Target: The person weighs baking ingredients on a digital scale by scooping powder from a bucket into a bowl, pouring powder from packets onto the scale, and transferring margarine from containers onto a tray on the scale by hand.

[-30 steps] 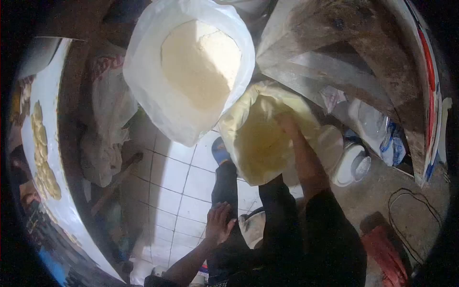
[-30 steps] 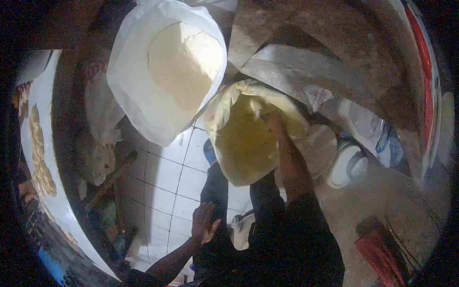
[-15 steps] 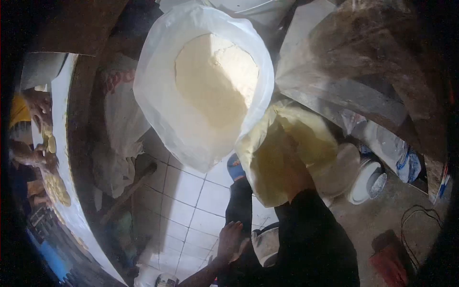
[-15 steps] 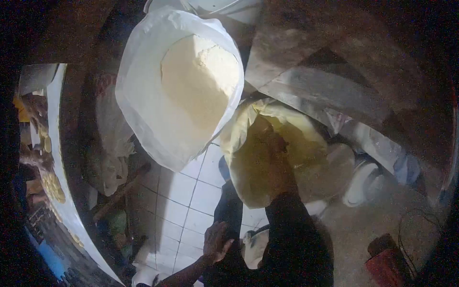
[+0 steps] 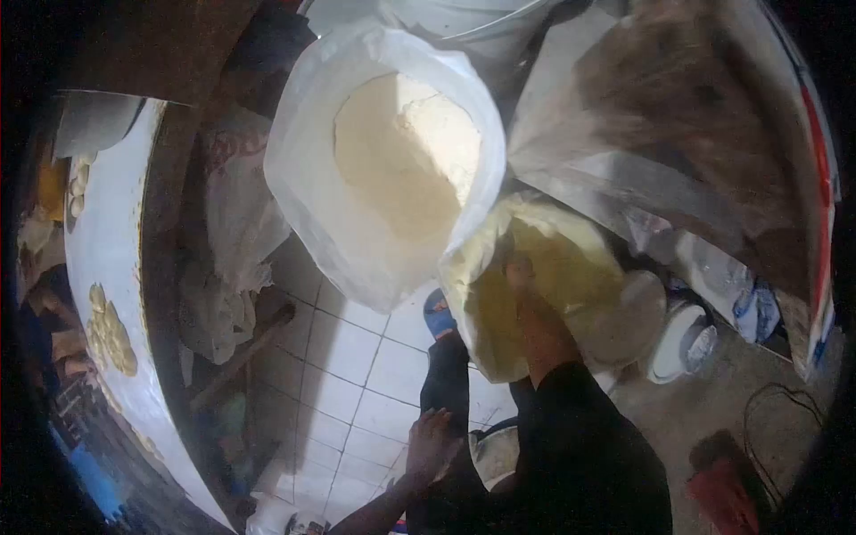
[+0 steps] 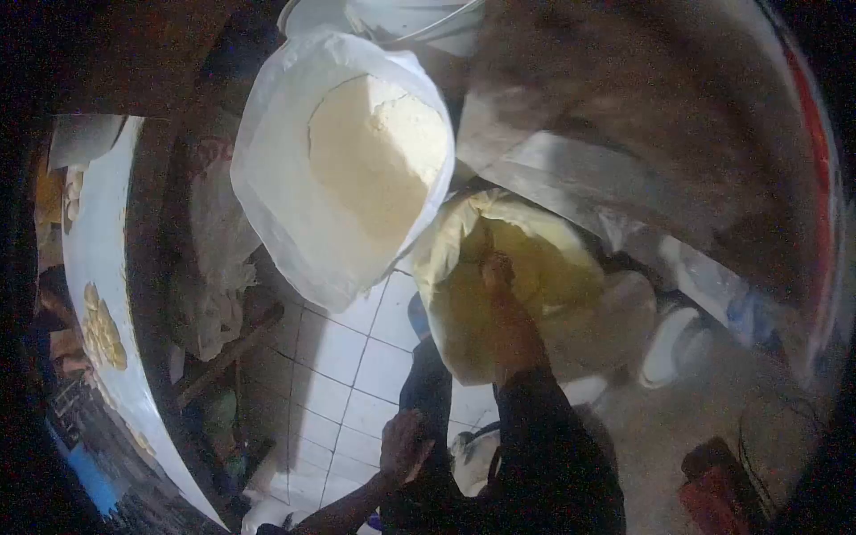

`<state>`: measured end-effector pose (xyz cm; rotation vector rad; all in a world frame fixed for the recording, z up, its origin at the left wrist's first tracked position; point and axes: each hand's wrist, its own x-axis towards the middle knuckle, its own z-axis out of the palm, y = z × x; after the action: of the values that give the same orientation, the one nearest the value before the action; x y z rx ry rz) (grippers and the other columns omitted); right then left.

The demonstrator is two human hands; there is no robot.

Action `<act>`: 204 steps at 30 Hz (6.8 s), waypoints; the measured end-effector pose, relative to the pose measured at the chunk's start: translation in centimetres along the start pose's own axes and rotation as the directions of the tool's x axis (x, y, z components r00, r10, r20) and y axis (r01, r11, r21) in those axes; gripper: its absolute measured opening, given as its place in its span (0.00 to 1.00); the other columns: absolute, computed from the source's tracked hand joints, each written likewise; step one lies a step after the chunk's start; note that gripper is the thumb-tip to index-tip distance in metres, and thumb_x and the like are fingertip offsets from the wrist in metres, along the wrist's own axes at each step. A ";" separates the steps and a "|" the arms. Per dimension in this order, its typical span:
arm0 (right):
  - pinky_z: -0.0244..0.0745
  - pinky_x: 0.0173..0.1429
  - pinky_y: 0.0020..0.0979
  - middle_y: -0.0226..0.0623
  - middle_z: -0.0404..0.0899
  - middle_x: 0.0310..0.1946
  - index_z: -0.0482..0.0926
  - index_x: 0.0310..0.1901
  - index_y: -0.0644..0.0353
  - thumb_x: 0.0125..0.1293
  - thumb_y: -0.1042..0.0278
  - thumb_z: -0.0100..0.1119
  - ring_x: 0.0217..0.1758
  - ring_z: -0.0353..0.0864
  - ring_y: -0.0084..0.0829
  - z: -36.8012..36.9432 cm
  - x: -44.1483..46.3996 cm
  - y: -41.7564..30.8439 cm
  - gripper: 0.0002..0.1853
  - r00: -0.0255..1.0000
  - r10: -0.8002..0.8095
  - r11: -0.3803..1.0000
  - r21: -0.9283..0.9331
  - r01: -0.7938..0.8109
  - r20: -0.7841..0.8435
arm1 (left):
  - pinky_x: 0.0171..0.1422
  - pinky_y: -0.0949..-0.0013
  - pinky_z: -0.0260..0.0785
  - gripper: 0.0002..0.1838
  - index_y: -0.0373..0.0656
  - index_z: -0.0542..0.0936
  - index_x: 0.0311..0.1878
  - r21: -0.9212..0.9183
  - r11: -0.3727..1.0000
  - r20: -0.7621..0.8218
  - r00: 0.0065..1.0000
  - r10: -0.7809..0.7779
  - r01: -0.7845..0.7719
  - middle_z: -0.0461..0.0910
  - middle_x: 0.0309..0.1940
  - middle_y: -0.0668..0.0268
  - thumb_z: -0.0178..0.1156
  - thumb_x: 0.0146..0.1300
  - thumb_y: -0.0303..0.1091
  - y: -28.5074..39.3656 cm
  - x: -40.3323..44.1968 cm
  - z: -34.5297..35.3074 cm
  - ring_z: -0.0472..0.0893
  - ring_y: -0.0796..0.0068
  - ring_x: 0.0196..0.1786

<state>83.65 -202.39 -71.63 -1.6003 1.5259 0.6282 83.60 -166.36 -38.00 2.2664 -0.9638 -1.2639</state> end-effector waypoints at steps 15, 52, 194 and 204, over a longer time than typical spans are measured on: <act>0.74 0.56 0.50 0.53 0.79 0.52 0.78 0.52 0.67 0.62 0.47 0.55 0.54 0.80 0.51 -17.9 -22.5 3.2 0.29 0.996 -0.009 1.000 -0.020 0.007 -0.093 | 0.68 0.45 0.57 0.30 0.40 0.68 0.65 0.152 0.959 -0.080 0.964 0.252 -0.238 0.70 0.62 0.54 0.59 0.62 0.44 4.5 -2.2 -2.1 0.64 0.49 0.68; 0.74 0.58 0.44 0.53 0.82 0.47 0.79 0.50 0.65 0.66 0.47 0.50 0.50 0.83 0.45 -27.8 -35.0 6.7 0.26 0.943 -0.256 0.954 0.103 0.282 -0.212 | 0.62 0.48 0.65 0.27 0.36 0.69 0.62 0.268 0.953 -0.500 0.825 0.263 -0.141 0.74 0.53 0.45 0.64 0.61 0.33 8.7 -9.6 -6.1 0.73 0.43 0.57; 0.71 0.27 0.37 0.44 0.81 0.20 0.82 0.27 0.70 0.55 0.55 0.56 0.20 0.78 0.34 -84.5 -46.6 15.2 0.20 0.700 -0.562 0.824 -0.232 0.516 -0.440 | 0.58 0.57 0.69 0.19 0.33 0.80 0.47 -0.354 0.921 -0.712 0.591 -0.379 0.164 0.81 0.46 0.50 0.58 0.65 0.42 11.7 -11.5 3.1 0.79 0.54 0.51; 0.73 0.30 0.39 0.45 0.80 0.20 0.81 0.26 0.71 0.54 0.54 0.57 0.23 0.80 0.35 -84.4 -47.0 15.9 0.21 0.680 -0.584 0.808 -0.235 0.541 -0.443 | 0.62 0.54 0.67 0.16 0.39 0.78 0.54 -0.037 0.999 -0.822 0.568 -0.039 0.015 0.77 0.52 0.49 0.57 0.67 0.37 21.3 -8.6 -5.2 0.76 0.48 0.55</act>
<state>46.37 -244.07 8.77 -2.2882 1.2232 -0.0927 76.66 -175.08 -17.20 2.4192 -0.5203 -0.0810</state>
